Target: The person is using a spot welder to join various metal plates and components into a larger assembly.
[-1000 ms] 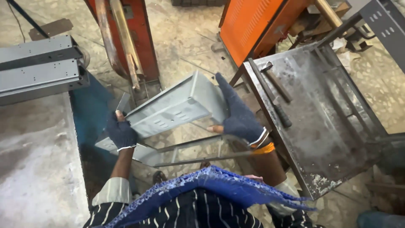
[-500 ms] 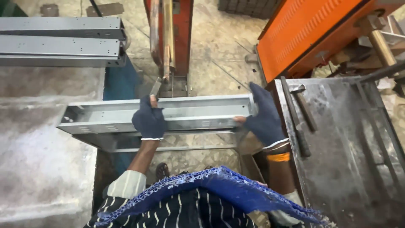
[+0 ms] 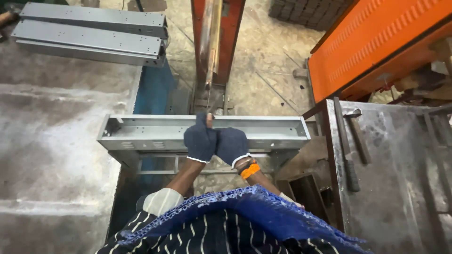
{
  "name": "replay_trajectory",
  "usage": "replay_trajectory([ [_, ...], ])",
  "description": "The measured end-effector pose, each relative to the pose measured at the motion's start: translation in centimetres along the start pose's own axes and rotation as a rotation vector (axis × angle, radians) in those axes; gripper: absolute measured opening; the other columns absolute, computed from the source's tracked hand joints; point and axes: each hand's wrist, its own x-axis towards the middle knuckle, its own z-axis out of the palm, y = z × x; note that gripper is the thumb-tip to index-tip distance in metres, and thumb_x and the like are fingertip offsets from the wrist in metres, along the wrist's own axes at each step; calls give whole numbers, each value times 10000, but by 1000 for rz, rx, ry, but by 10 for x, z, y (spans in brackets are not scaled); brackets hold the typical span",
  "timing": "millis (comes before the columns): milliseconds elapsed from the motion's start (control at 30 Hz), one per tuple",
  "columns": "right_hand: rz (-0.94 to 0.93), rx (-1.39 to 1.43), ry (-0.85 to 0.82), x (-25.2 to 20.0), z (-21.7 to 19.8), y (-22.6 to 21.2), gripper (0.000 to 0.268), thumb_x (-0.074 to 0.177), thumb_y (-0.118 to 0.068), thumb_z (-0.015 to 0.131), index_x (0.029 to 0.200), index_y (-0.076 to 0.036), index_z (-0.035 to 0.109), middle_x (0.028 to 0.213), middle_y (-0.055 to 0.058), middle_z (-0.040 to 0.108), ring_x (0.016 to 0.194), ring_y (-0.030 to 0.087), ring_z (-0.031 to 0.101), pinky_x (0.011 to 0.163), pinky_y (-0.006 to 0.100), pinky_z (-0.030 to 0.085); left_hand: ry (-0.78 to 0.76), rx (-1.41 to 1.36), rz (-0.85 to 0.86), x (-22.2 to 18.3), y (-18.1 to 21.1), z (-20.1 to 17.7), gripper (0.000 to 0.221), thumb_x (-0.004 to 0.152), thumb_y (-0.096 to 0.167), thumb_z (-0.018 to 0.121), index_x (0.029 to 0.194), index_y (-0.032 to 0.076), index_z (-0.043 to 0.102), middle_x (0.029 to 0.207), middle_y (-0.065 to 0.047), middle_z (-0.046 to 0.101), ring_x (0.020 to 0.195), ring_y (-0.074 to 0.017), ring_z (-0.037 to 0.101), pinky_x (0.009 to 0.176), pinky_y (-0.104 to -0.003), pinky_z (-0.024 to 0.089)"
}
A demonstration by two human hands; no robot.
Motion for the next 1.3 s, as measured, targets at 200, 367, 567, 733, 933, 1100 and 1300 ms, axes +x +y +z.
replay_trajectory([
  [200, 146, 70, -1, -9, -35, -8, 279, 754, -364, 766, 931, -148, 768, 711, 137, 710, 669, 374, 678, 591, 503, 510, -122, -75, 94, 0, 9, -23, 152, 1041, 240, 580, 980, 114, 641, 571, -174, 587, 568, -412, 625, 514, -531, 431],
  [367, 99, 167, 131, -22, -50, 6, 349, 707, -410, 845, 963, -174, 821, 764, 114, 740, 689, 350, 694, 632, 469, 523, 160, -41, 254, 25, -24, -55, 102, 976, 115, 621, 1067, 85, 657, 897, -160, 678, 875, -371, 668, 772, -490, 504],
  [567, 135, 197, 216, -35, -65, 36, 354, 675, -412, 888, 862, -122, 811, 844, 116, 762, 772, 330, 717, 705, 425, 552, 479, -269, 98, 91, -68, -141, 184, 1090, 152, 559, 1002, 30, 664, 942, -90, 708, 875, -200, 663, 775, -349, 510],
  [733, 236, 255, 190, -38, -67, 63, 396, 627, -390, 908, 858, -83, 810, 833, 140, 762, 787, 322, 728, 722, 413, 556, 85, -557, -93, 137, -164, -140, 308, 1157, 289, 537, 1028, 31, 644, 962, -20, 732, 852, -96, 669, 803, -286, 550],
  [933, 208, 443, 122, -40, -46, 93, 433, 650, -344, 906, 879, -15, 741, 820, 159, 729, 773, 302, 702, 713, 388, 536, -380, -490, -256, 152, -132, -114, 328, 1067, 279, 591, 1055, -18, 729, 862, -24, 670, 772, -95, 543, 685, -302, 453],
  [1100, 189, 549, 0, -39, -39, 84, 355, 788, -301, 852, 877, 0, 688, 777, 135, 662, 723, 243, 634, 690, 393, 513, -417, -268, -236, 141, -128, -101, 443, 1092, 338, 605, 951, -70, 703, 777, -100, 638, 714, -139, 512, 659, -334, 445],
  [1300, 184, 1018, -27, -22, -39, 26, 376, 924, -293, 727, 1171, -17, 659, 987, 111, 676, 878, 191, 642, 760, 363, 549, -352, -454, -404, 111, -68, -68, 387, 1057, 328, 627, 954, -30, 736, 801, -128, 649, 698, -187, 545, 630, -379, 418],
])
